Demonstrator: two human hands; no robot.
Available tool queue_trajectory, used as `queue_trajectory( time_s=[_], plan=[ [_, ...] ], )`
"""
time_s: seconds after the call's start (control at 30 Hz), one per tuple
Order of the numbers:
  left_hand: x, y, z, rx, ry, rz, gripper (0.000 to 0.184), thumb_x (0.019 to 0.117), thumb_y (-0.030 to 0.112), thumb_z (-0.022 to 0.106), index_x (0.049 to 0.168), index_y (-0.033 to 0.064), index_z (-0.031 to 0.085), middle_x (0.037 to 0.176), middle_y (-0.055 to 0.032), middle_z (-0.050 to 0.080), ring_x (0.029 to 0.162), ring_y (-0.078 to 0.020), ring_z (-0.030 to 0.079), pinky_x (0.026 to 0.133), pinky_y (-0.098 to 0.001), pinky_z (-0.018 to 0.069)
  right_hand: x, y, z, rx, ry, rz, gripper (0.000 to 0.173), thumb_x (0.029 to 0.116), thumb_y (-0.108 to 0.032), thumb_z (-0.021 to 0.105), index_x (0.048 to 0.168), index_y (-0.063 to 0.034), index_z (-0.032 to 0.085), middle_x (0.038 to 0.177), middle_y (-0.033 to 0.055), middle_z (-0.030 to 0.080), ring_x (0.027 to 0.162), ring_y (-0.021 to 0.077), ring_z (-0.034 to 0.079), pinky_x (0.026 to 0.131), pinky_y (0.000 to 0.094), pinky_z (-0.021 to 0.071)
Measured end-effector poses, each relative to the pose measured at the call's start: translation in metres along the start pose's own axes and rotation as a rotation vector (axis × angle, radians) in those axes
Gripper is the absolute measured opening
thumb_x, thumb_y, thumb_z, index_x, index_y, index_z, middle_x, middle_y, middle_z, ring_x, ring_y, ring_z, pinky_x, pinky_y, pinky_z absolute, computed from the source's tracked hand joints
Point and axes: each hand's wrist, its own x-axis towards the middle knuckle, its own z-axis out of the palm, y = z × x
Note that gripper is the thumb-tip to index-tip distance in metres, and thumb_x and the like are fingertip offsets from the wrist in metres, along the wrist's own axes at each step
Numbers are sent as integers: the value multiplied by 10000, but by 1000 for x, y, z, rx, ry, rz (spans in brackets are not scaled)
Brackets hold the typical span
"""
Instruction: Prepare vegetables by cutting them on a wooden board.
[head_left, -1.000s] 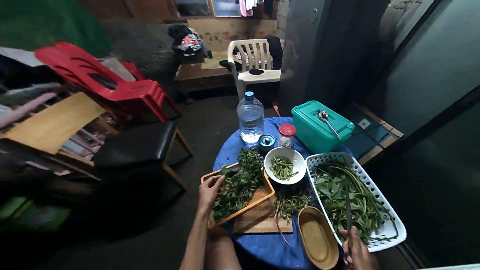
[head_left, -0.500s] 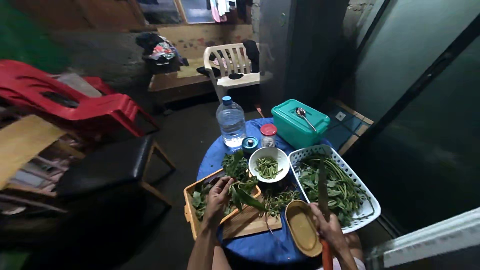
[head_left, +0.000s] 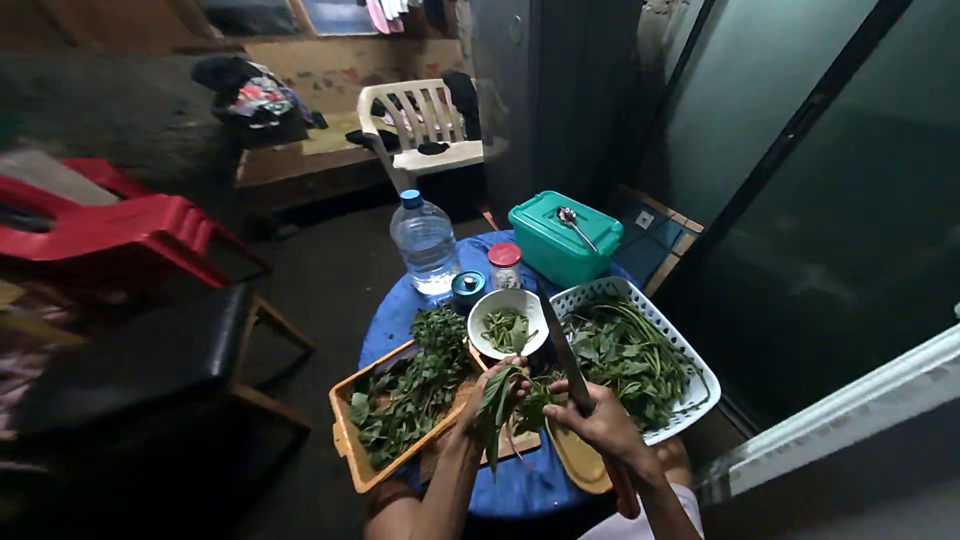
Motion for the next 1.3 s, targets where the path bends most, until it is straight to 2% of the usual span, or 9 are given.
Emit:
queue_trajectory(
  time_s=[0.17, 0.27, 0.37, 0.47, 0.6, 0.83, 0.97, 1.1, 1.3],
  plan=[
    [4, -10, 0, 127, 214, 6, 283, 1111, 143, 374, 1115, 25, 632, 877, -56, 728, 775, -111, 713, 707, -235, 596, -5, 12, 5, 106, 65, 209, 283, 985, -305, 650, 1131, -63, 673, 644, -64, 561, 461, 5, 452, 455, 199, 425],
    [-1, -12, -12, 409, 434, 140, 346, 1101, 188, 433, 1348, -11, 570, 1163, -126, 709, 1001, -171, 701, 863, -335, 568, -8, 7, 1, 172, 131, 317, 272, 1003, -265, 636, 1162, -45, 648, 652, -34, 574, 457, 31, 479, 450, 211, 451],
    [-17, -11, -18, 629, 559, 448, 242, 1047, 135, 532, 1198, -29, 625, 1001, -61, 672, 830, -95, 655, 746, -269, 562, -10, 8, -4, 142, 157, 348, 283, 1014, -239, 629, 1193, -20, 640, 677, -16, 576, 473, 45, 494, 476, 221, 475],
    [-35, -9, -5, 770, 395, 523, 185, 1007, 137, 573, 923, 54, 717, 775, 89, 680, 622, 39, 570, 602, -154, 496, -11, 12, -1, 125, 162, 338, 261, 1007, -208, 632, 1189, -21, 648, 692, -19, 587, 478, 32, 497, 477, 210, 474],
    [-28, -20, 4, 1060, 228, 188, 289, 1042, 293, 588, 986, 77, 772, 813, 42, 697, 656, -16, 582, 647, -231, 499, -11, 25, 9, 45, 139, 289, 311, 975, -270, 658, 1212, -70, 684, 713, -17, 607, 499, 40, 489, 498, 240, 464],
    [3, -34, 4, 950, 192, 233, 144, 985, 172, 668, 1015, 45, 729, 883, 15, 705, 767, -32, 640, 731, -227, 539, -16, 44, 15, -89, 160, 175, 502, 948, -394, 681, 1343, -86, 647, 634, -61, 524, 504, 30, 439, 510, 244, 427],
    [8, -25, 2, 992, 132, 208, 137, 1006, 151, 621, 1023, 44, 705, 844, 38, 676, 708, -4, 606, 669, -191, 511, -16, 49, 6, 169, 132, 104, 780, 1024, -619, 382, 1499, -1, 416, 643, -80, 512, 478, 31, 442, 461, 237, 437],
    [9, -17, 6, 1140, 59, 116, 189, 1016, 202, 606, 1037, 63, 732, 864, 24, 694, 750, -20, 627, 733, -235, 529, -9, 40, -2, 345, 48, 100, 1142, 779, -948, 319, 1449, -44, 516, 598, -94, 525, 422, 12, 398, 408, 200, 389],
    [7, -10, 19, 1356, -46, 81, 273, 1009, 302, 608, 1049, 74, 751, 989, -36, 725, 874, -104, 660, 823, -343, 532, 4, 43, -4, 278, -49, 237, 783, 1043, -632, 136, 1308, -41, 575, 609, -49, 566, 434, 36, 458, 421, 214, 420]
  ],
)
